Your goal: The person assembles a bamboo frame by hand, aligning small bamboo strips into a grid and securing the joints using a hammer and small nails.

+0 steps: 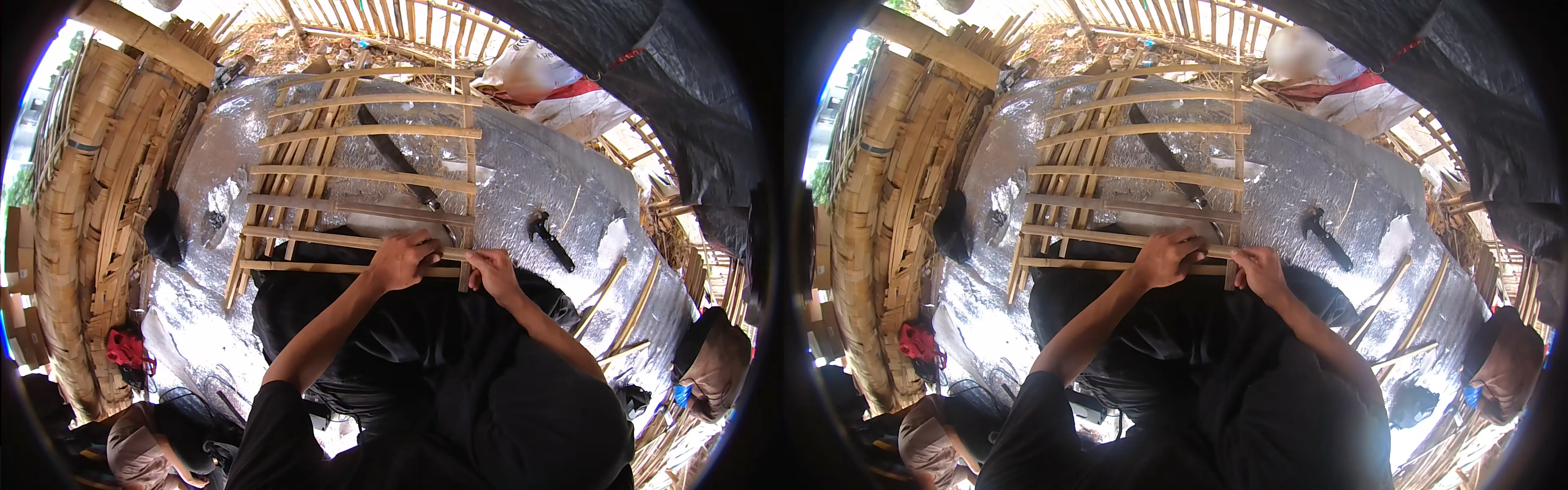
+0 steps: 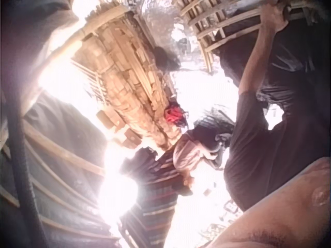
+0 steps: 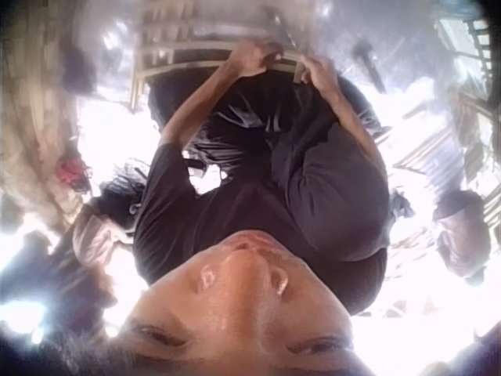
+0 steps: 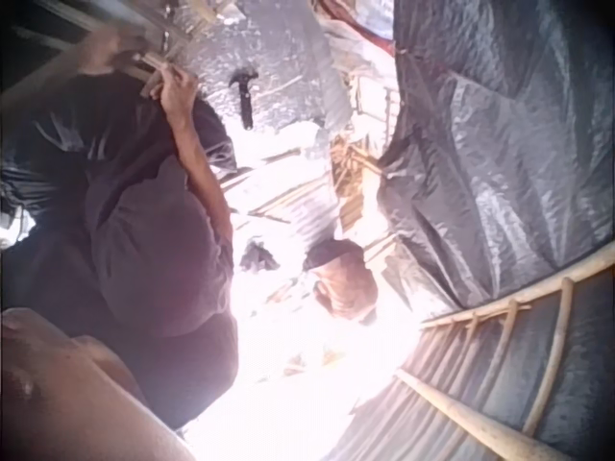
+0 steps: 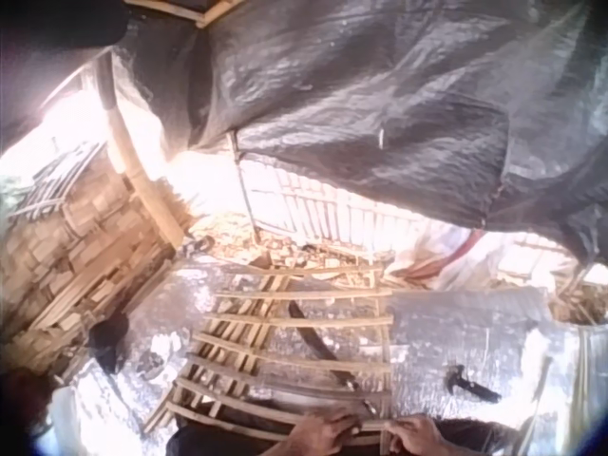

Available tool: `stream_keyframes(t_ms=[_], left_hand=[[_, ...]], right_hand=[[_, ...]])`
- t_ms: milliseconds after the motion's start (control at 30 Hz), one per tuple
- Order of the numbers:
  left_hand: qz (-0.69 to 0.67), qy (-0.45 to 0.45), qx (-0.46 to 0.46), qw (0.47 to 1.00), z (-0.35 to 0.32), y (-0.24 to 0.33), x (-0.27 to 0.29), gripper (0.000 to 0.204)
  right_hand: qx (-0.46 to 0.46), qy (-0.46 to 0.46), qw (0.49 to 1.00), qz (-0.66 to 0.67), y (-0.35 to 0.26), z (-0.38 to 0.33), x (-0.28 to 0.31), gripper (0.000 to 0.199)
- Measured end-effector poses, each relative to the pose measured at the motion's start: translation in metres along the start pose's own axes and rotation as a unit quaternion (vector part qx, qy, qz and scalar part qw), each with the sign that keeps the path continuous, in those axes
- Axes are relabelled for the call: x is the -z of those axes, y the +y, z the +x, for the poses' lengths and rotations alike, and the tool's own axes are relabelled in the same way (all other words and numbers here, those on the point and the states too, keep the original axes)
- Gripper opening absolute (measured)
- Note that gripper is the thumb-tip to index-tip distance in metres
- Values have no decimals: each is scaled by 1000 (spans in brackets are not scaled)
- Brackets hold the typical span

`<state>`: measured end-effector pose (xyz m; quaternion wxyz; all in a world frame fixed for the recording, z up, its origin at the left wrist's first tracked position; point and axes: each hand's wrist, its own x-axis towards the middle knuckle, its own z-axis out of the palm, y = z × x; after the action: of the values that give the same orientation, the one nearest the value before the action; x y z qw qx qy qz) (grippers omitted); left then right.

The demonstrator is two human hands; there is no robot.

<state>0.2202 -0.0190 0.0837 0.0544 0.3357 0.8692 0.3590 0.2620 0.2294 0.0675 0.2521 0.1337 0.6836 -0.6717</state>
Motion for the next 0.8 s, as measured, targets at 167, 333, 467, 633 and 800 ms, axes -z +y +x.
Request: stream_keyframes(t_ms=[167, 333, 467, 633, 800], left_hand=[[-13, 69, -6, 998, 5, 7, 8, 21], [65, 207, 0, 976, 79, -33, 32, 32], [154, 136, 79, 976, 150, -63, 48, 67], [194, -59, 213, 956, 178, -79, 37, 87], [171, 7, 114, 979, 163, -78, 27, 83]], right_hand=[[31, 11, 999, 8, 9, -1, -3, 31], [56, 23, 997, -40, 22, 3, 2, 30], [53, 35, 998, -9, 25, 5, -2, 28], [61, 26, 997, -38, 25, 4, -2, 30], [67, 22, 997, -43, 23, 4, -2, 35]])
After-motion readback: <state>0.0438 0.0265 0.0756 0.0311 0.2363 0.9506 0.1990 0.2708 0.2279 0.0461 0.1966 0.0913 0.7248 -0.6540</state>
